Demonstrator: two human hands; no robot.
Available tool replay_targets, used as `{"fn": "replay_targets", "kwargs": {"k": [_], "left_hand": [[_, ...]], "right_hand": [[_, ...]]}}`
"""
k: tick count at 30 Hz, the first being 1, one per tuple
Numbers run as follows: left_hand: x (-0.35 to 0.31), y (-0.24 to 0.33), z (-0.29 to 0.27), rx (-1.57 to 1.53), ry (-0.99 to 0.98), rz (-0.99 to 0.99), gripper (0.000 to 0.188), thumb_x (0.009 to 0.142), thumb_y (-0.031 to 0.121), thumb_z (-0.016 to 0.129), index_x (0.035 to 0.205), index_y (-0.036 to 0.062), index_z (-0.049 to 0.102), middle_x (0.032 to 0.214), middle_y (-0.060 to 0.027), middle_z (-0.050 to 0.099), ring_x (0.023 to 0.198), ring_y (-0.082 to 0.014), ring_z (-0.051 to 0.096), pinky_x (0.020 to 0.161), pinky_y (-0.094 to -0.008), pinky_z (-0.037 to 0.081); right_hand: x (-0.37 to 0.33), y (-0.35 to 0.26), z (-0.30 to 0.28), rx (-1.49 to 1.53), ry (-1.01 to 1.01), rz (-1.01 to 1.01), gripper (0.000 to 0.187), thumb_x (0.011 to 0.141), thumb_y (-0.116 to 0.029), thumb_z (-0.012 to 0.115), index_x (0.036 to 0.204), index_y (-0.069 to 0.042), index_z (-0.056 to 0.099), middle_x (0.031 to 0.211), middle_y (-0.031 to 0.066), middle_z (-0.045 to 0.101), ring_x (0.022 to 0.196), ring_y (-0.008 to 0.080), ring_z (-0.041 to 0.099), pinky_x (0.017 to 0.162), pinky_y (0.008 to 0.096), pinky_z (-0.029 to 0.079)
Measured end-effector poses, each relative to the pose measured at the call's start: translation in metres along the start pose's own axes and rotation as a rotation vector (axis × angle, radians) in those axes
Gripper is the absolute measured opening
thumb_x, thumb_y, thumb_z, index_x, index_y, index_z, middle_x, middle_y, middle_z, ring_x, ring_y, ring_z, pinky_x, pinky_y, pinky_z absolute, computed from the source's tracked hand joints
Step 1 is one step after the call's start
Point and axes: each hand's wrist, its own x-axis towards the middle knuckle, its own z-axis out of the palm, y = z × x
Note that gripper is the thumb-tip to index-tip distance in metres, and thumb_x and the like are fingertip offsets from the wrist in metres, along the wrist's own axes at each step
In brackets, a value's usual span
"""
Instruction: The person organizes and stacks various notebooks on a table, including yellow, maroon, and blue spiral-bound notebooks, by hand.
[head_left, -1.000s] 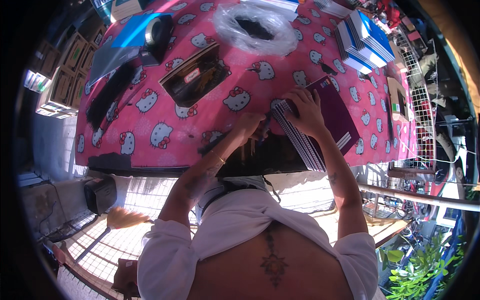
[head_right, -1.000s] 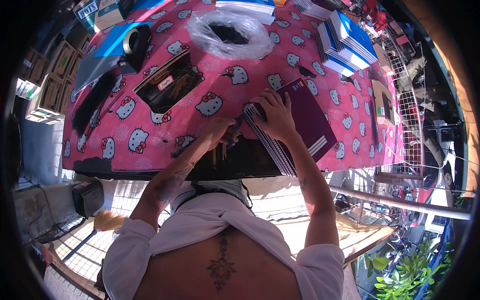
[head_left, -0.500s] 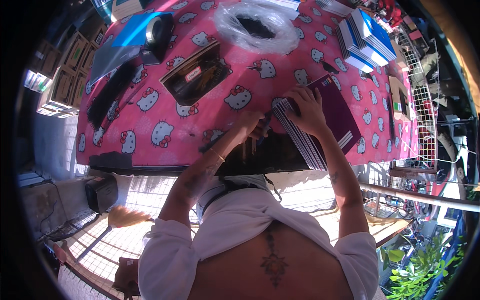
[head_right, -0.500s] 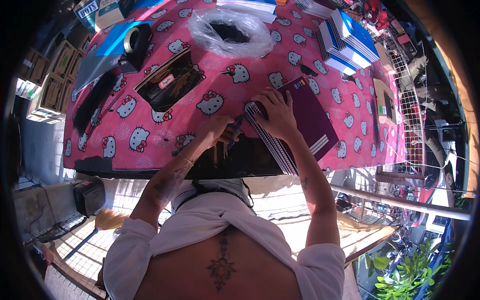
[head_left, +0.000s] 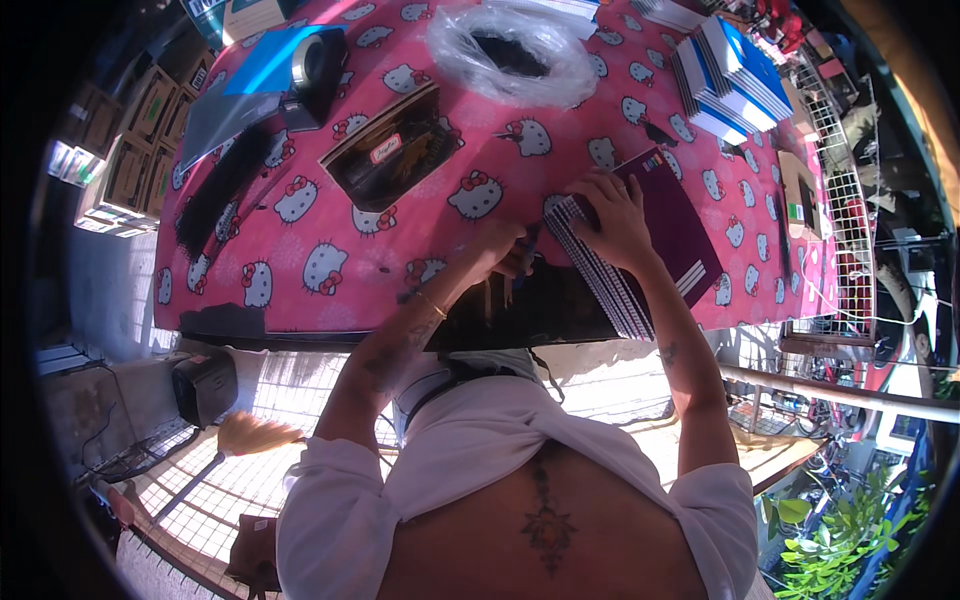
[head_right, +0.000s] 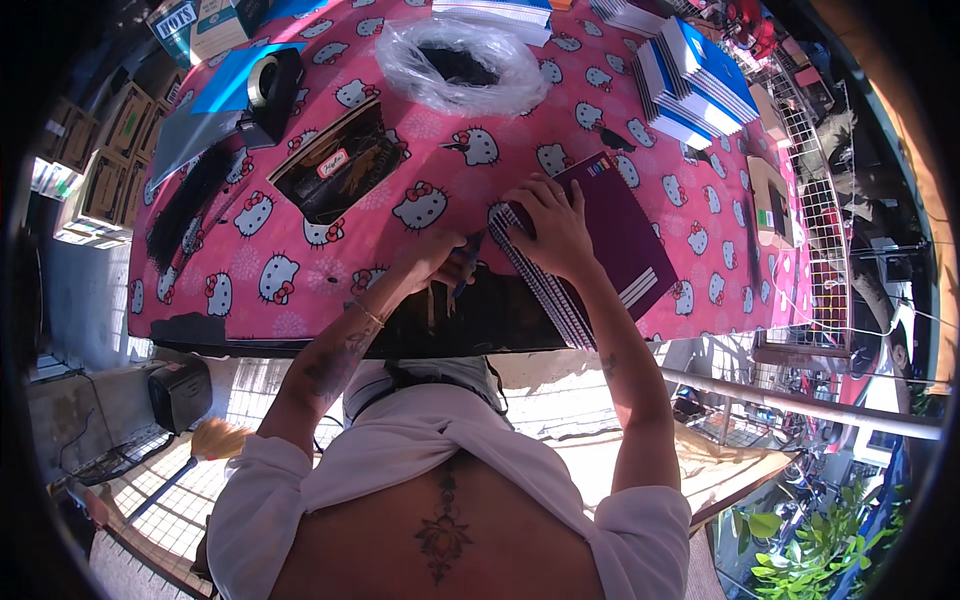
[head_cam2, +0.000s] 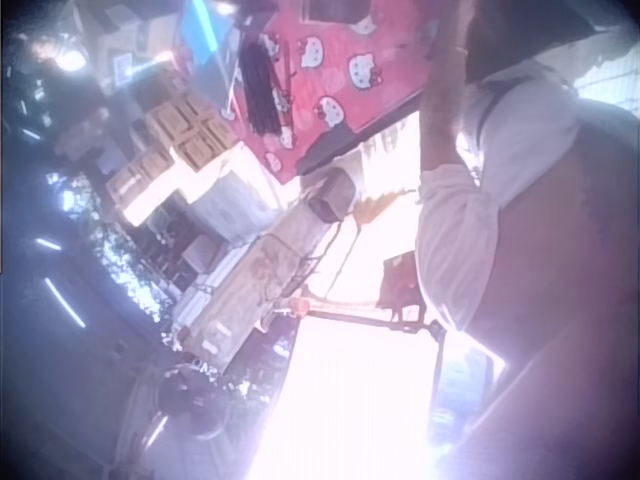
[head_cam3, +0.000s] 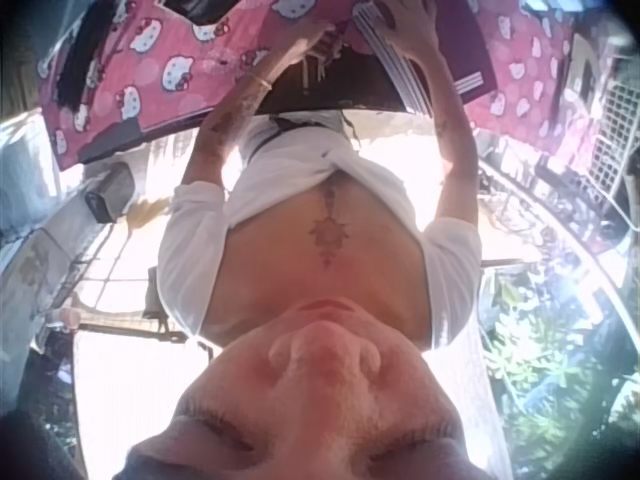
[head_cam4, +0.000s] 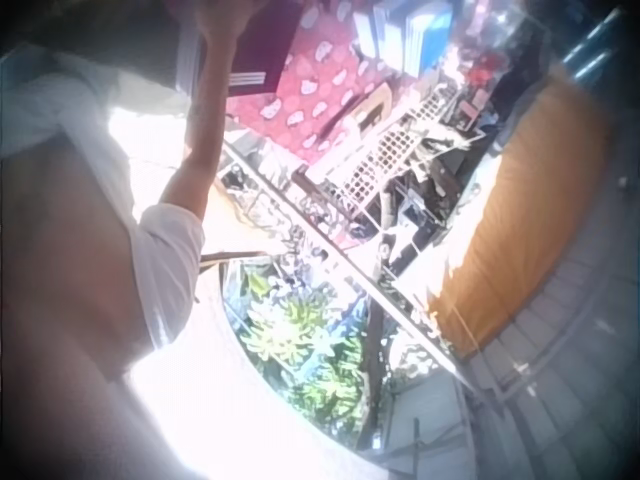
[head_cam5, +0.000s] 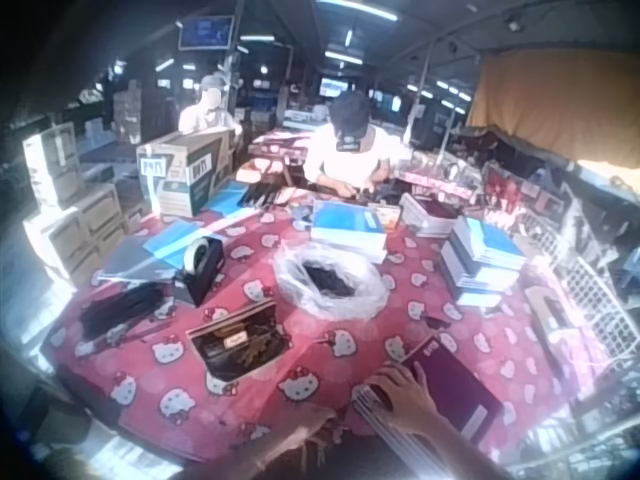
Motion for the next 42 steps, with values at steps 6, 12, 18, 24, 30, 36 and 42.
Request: {"fn": "replay_targets", "kwargs": {"k": [6, 12, 18, 24, 30, 36, 42], "left_hand": [[0.006, -0.007, -0.003, -0.053, 0.005, 0.037, 0.028, 0.095, 0.021, 0.045, 0.104, -0.0017, 0.057, 0.082, -0.0133, 0.065, 0.064, -0.0258, 0.068, 0.056, -0.0379, 0.058], [-0.009, -0.012, 0.025, 1.267, 0.466, 0.944, 0.027, 0.089, 0.02, 0.054, 0.085, -0.0028, 0.067, 0.073, -0.0192, 0.064, 0.072, -0.0321, 0.068, 0.064, -0.048, 0.054], [-0.015, 0.031, 0.016, 1.159, 0.125, 0.325, 0.029, 0.083, 0.027, 0.061, 0.096, 0.0024, 0.068, 0.098, -0.0177, 0.061, 0.095, -0.0375, 0.06, 0.077, -0.0514, 0.051], [-0.018, 0.016, -0.024, 1.451, 0.697, 0.69, 0.048, 0.085, 0.027, 0.062, 0.129, 0.0063, 0.056, 0.123, -0.02, 0.051, 0.113, -0.0387, 0.051, 0.095, -0.0489, 0.043], [-0.039, 0.005, 0.066, 1.213, 0.698, 1.169, 0.048, 0.081, 0.009, 0.069, 0.126, 0.0027, 0.054, 0.124, -0.0242, 0.047, 0.118, -0.0425, 0.046, 0.095, -0.0496, 0.044], [-0.047, 0.004, 0.11, 1.235, 0.612, 1.213, 0.048, 0.084, 0.003, 0.065, 0.13, 0.0019, 0.053, 0.13, -0.0251, 0.043, 0.123, -0.0419, 0.045, 0.099, -0.045, 0.043], [-0.065, 0.01, 0.116, 1.348, 0.763, 1.195, 0.045, 0.082, -0.001, 0.062, 0.126, 0.002, 0.055, 0.127, -0.0207, 0.049, 0.123, -0.0383, 0.044, 0.105, -0.0461, 0.035]], "right_hand": [[0.002, -0.004, -0.001, 0.005, 0.006, -0.019, 0.047, 0.077, -0.031, 0.069, 0.121, -0.022, 0.055, 0.127, 0.0021, 0.052, 0.137, 0.0231, 0.037, 0.113, 0.0629, 0.017], [-0.001, 0.001, -0.003, 0.013, -0.007, -0.003, 0.049, 0.078, -0.032, 0.068, 0.125, -0.024, 0.055, 0.131, 0.0014, 0.052, 0.137, 0.0235, 0.037, 0.113, 0.0632, 0.015], [-0.019, 0.028, -0.054, 0.984, 0.267, 0.195, 0.055, 0.09, -0.038, 0.063, 0.131, -0.003, 0.052, 0.135, 0.013, 0.052, 0.136, 0.0256, 0.039, 0.114, 0.0472, 0.028], [-0.208, 0.047, -0.052, 1.691, -0.75, 0.264, 0.037, 0.098, -0.024, 0.053, 0.112, 0.008, 0.063, 0.099, 0.0185, 0.068, 0.097, 0.0265, 0.067, 0.089, 0.0393, 0.053], [-0.44, 0.056, 0.206, 1.559, -0.722, 1.495, 0.018, 0.094, -0.021, 0.061, 0.097, -0.005, 0.065, 0.09, 0.0073, 0.064, 0.088, 0.0201, 0.063, 0.082, 0.0396, 0.053], [-0.454, -0.067, 0.362, 1.382, -1.149, 1.035, 0.03, 0.09, -0.029, 0.064, 0.112, -0.009, 0.062, 0.105, 0.0068, 0.064, 0.097, 0.0215, 0.062, 0.082, 0.0412, 0.054], [-0.432, -0.089, 0.36, 1.257, -1.187, 0.787, 0.033, 0.09, -0.03, 0.063, 0.116, -0.01, 0.061, 0.11, 0.0069, 0.064, 0.101, 0.0219, 0.061, 0.082, 0.0418, 0.054]]}}
